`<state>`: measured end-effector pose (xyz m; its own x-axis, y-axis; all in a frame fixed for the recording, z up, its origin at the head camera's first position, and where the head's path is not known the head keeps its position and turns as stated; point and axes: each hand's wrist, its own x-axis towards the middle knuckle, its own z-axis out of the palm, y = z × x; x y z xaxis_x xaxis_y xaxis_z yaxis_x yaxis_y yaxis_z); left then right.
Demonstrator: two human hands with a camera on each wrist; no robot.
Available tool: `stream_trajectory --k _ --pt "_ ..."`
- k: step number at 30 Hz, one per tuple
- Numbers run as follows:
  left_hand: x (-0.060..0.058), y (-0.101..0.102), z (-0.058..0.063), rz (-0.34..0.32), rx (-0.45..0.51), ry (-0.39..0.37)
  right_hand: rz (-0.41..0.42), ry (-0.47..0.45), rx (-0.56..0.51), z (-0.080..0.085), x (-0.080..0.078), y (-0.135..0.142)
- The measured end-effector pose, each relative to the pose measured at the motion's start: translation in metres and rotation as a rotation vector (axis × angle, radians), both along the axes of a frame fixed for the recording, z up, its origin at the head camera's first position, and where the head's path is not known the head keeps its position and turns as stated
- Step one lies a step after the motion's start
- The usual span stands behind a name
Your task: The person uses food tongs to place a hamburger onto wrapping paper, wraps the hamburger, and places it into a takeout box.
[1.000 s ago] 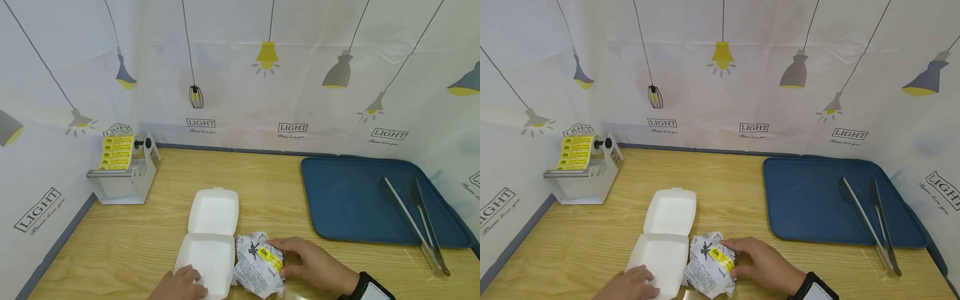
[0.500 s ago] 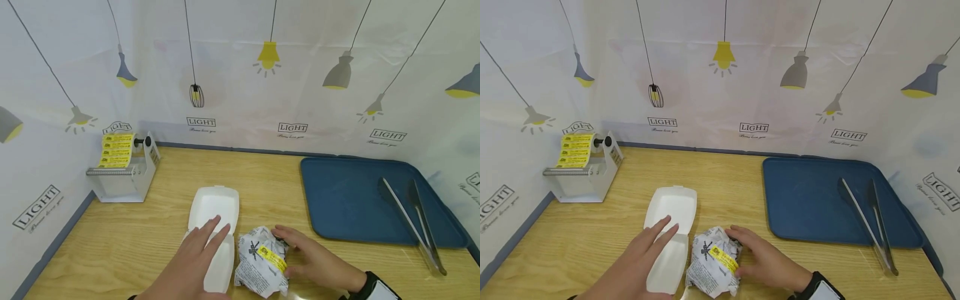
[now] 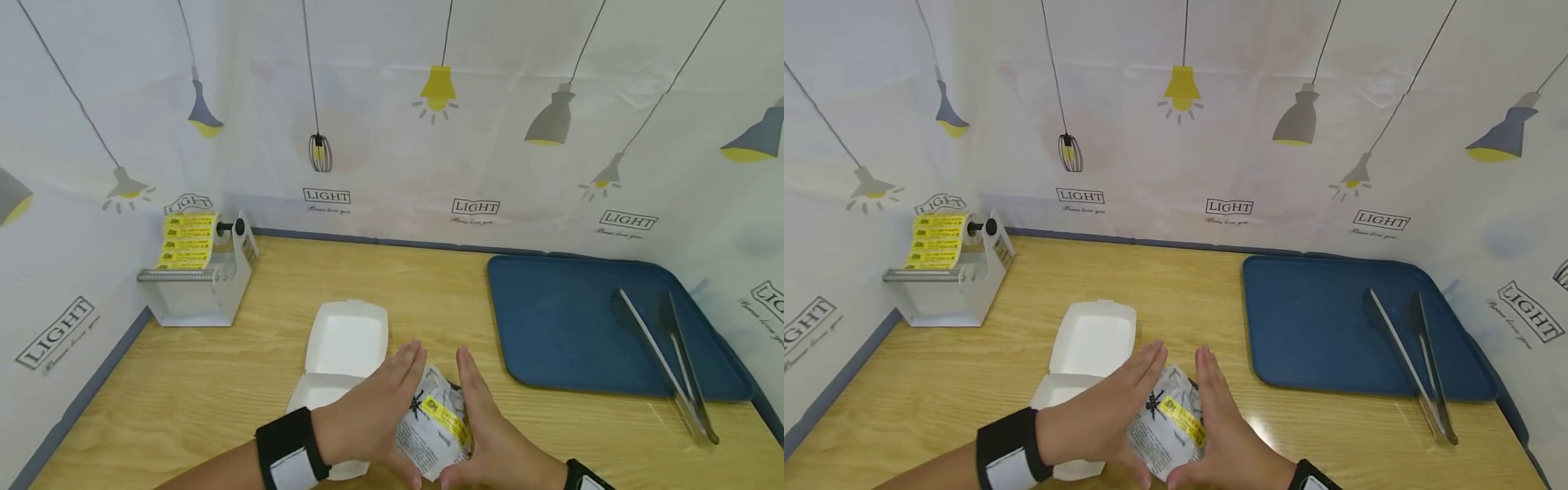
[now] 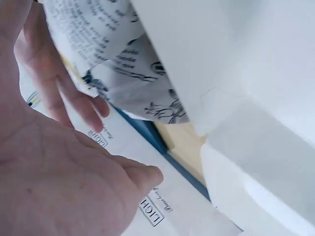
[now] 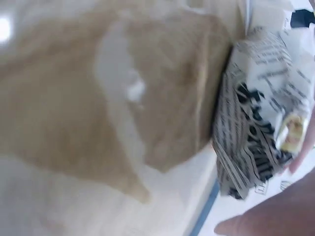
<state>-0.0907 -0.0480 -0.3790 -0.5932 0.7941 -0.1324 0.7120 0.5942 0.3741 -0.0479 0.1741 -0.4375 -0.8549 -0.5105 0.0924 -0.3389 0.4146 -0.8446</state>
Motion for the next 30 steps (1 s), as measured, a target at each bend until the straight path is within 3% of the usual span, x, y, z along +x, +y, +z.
stream_trajectory --k 6,18,24,30 --pt "-0.009 0.008 -0.015 0.005 -0.087 -0.059 0.041 -0.032 0.032 -0.009 -0.001 -0.004" --pt "-0.010 0.015 -0.024 0.017 -0.161 -0.091 0.035 -0.111 0.179 -0.004 -0.003 -0.005" --pt "-0.010 0.018 -0.027 0.030 -0.183 -0.087 0.002 -0.093 0.323 0.000 -0.003 -0.004" --pt "-0.011 0.021 -0.031 0.014 -0.143 -0.019 -0.042 -0.053 0.397 0.000 -0.003 -0.005"
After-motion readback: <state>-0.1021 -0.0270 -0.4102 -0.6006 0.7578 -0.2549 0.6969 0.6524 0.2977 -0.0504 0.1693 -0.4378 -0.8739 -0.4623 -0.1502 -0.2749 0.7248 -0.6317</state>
